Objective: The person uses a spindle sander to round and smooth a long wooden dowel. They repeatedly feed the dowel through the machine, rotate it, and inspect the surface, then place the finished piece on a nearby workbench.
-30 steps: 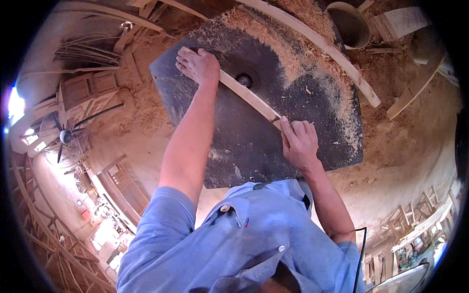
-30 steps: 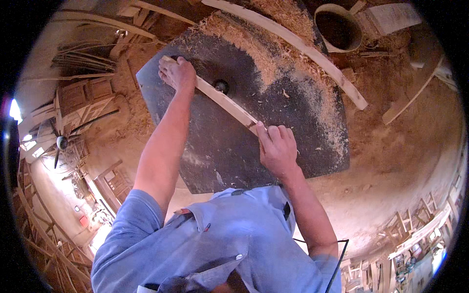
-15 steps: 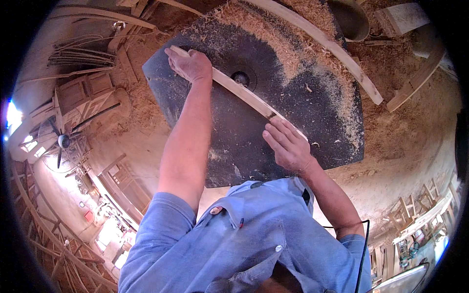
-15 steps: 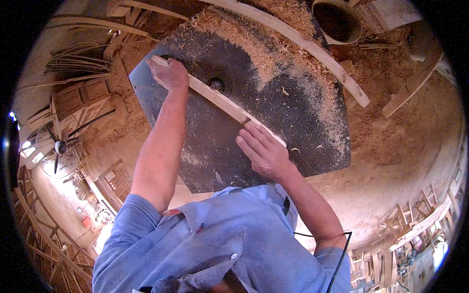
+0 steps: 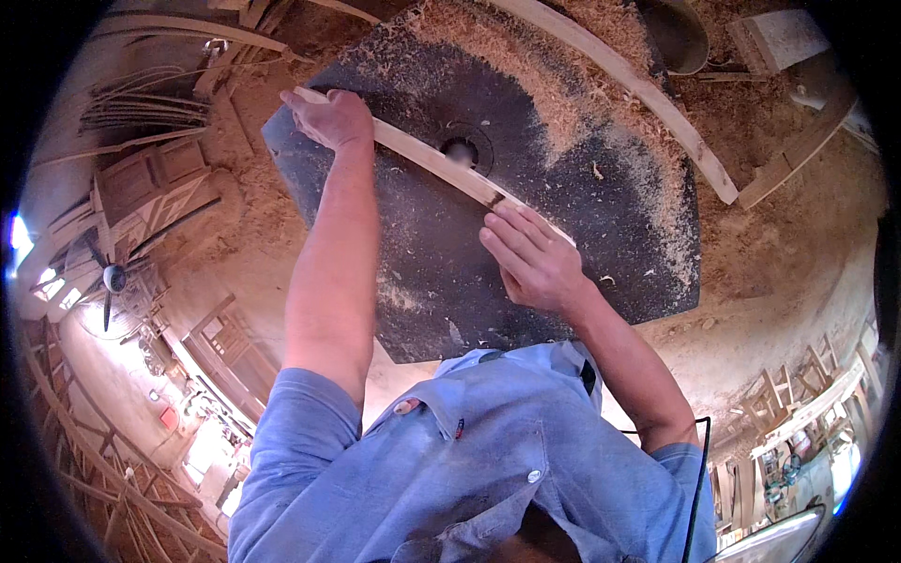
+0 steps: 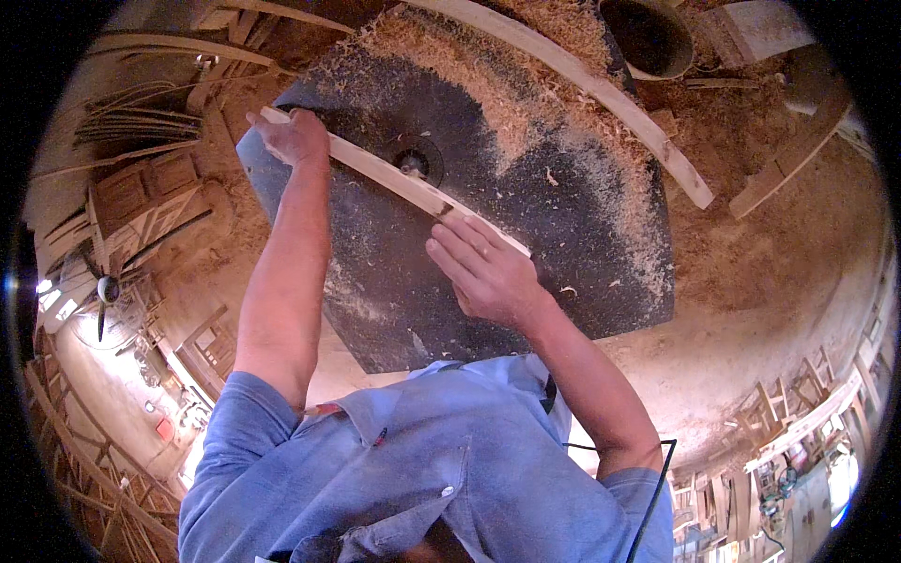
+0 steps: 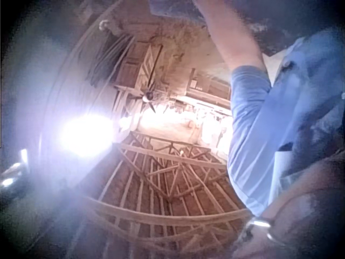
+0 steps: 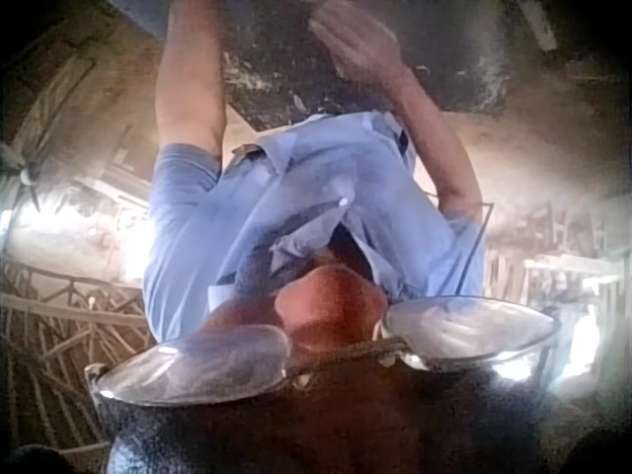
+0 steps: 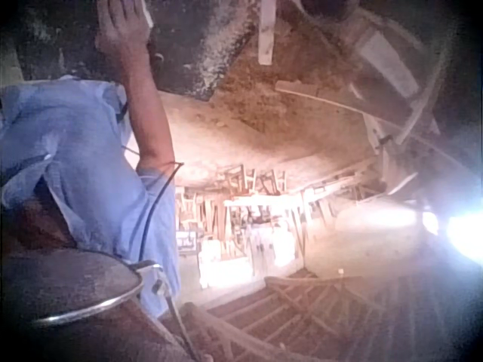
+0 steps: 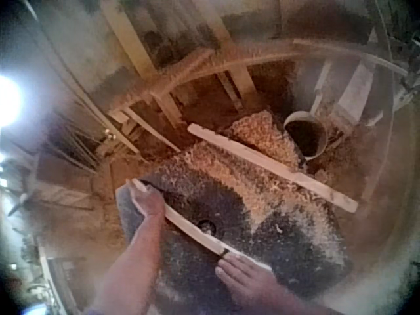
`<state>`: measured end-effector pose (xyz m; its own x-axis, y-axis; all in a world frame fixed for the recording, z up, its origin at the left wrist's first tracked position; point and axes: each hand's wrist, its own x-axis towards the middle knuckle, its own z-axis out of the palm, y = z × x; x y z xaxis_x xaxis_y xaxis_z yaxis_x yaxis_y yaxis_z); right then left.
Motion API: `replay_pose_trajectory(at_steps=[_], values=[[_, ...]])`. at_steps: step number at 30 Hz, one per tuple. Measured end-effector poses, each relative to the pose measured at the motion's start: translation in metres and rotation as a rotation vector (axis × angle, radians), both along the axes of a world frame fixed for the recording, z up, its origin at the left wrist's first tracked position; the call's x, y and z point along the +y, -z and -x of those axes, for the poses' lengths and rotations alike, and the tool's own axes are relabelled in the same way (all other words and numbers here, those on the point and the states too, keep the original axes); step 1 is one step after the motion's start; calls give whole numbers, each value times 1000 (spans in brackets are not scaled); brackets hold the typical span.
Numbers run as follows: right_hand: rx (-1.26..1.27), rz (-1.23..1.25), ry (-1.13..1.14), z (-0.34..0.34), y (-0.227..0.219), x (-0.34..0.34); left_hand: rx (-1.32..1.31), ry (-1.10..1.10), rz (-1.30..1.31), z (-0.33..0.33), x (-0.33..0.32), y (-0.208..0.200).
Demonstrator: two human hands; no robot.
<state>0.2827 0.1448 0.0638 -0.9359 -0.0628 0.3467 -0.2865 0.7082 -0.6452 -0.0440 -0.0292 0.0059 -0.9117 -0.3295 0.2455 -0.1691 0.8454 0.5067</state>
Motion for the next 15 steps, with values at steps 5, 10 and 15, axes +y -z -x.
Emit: replay_pose_trajectory(at_steps=[5, 10, 15], values=[[-1, 16, -12, 16, 1, -4, -73, -61, 14, 12, -8, -5], [11, 7, -24, 33, 0, -8, -9, -19, 90, 27, -20, 1], [55, -20, -80, 49, 2, -15, -81, -4, 108, 79, -105, 56]])
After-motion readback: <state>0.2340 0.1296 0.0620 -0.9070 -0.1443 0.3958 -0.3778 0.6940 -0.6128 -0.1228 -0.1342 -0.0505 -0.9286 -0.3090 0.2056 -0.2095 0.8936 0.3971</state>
